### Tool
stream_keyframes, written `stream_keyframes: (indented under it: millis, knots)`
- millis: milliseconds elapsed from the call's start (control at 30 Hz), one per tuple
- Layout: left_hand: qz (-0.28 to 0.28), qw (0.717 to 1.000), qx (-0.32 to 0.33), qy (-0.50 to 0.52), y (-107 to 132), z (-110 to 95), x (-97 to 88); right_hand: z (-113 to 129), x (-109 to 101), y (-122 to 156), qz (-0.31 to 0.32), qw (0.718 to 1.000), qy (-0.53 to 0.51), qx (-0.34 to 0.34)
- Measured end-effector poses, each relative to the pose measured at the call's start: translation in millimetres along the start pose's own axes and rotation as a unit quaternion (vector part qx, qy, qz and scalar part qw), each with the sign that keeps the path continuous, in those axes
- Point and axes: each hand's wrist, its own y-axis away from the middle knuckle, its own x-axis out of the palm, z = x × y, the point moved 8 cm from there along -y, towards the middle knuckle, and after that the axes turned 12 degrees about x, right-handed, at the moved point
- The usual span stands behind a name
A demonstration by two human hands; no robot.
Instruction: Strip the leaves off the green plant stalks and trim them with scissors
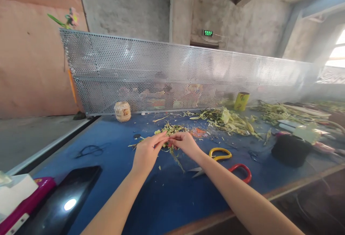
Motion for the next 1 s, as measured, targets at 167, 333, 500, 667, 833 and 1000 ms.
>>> stream_keyframes:
  millis: [167, 333, 500, 667, 833, 1000]
  knots:
    - [0.005, 0.996, 0.070, -0.050, -2, -6, -0.7, -1, 7, 1, 0.030, 0.999, 0.030, -0.004]
    - [0.002, 0.997, 0.064, -0.054, -3, -1, -2.2, -2, 15, 3, 0.060, 0.997, 0.045, -0.006]
    - [0.024, 0.999, 0.029, -0.022, -1, 5, 3.3, 2, 17, 6, 0.063, 0.995, 0.072, -0.017]
    - [0.055, 0.998, -0.008, 0.035, 0, 6, 11.8, 1, 21, 6, 0.082, 0.992, 0.094, -0.021]
    - [0.075, 0.992, -0.040, 0.097, 1, 6, 17.8, 1, 20, 6, 0.074, 0.989, 0.124, -0.038]
    - [0.050, 0.992, -0.040, 0.105, -3, 8, 12.1, 2, 16, 4, 0.057, 0.993, 0.096, -0.028]
